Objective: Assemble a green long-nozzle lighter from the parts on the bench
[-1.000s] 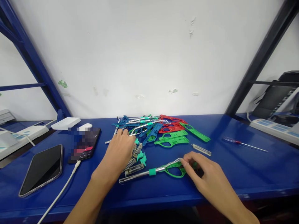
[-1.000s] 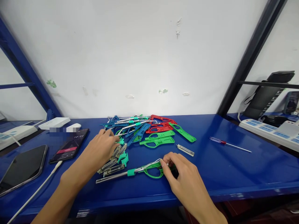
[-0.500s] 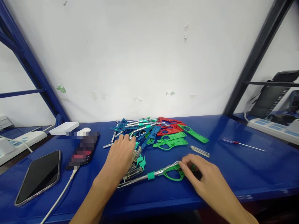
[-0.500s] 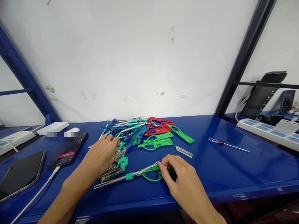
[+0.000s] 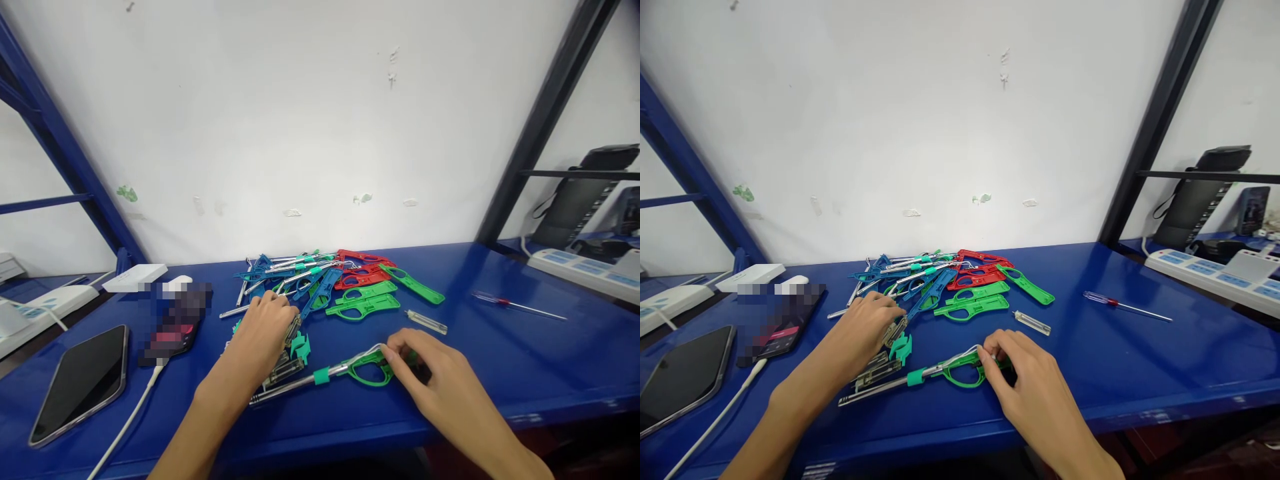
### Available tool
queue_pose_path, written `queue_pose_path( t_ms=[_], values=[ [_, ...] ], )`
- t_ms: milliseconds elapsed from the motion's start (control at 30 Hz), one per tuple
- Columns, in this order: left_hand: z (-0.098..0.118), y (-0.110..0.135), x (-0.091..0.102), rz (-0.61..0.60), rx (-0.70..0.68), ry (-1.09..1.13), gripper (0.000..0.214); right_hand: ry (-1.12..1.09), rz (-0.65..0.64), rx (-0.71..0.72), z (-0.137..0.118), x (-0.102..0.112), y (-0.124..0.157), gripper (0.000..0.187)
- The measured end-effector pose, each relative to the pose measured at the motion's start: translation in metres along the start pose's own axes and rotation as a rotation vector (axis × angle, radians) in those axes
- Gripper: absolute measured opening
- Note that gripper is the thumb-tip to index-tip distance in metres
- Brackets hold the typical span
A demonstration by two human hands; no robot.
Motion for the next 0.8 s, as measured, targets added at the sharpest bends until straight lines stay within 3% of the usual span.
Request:
queue_pose_path(
  t_ms=[233, 467, 800],
  values=[
    [0.000, 0.001, 0.004, -0.015, 0.042, 0.005, 0.043, 0.010, 0.013, 0.012, -0.002, 0.003, 0.001, 0.026],
    [-0.011, 0.002, -0.010, -0.007, 0.061, 0.036, 0.062, 0.019, 0.006, 0.013, -0.004, 0.003, 0.000, 0.024],
    [-0.010, 0.004, -0.004, 0.046, 0.059, 0.027, 0.046, 0.003, 0.008, 0.015, -0.003, 0.002, 0.000, 0.024]
  ],
)
Point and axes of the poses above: each hand's wrist, its own y-axis away from the middle knuckle, its own x-axis out of the back of the hand, z = x × y, the point moved 9 cm from there along -y, towards the middle knuckle, and after that the axes turned 12 degrees about z, right-handed, at the moved point
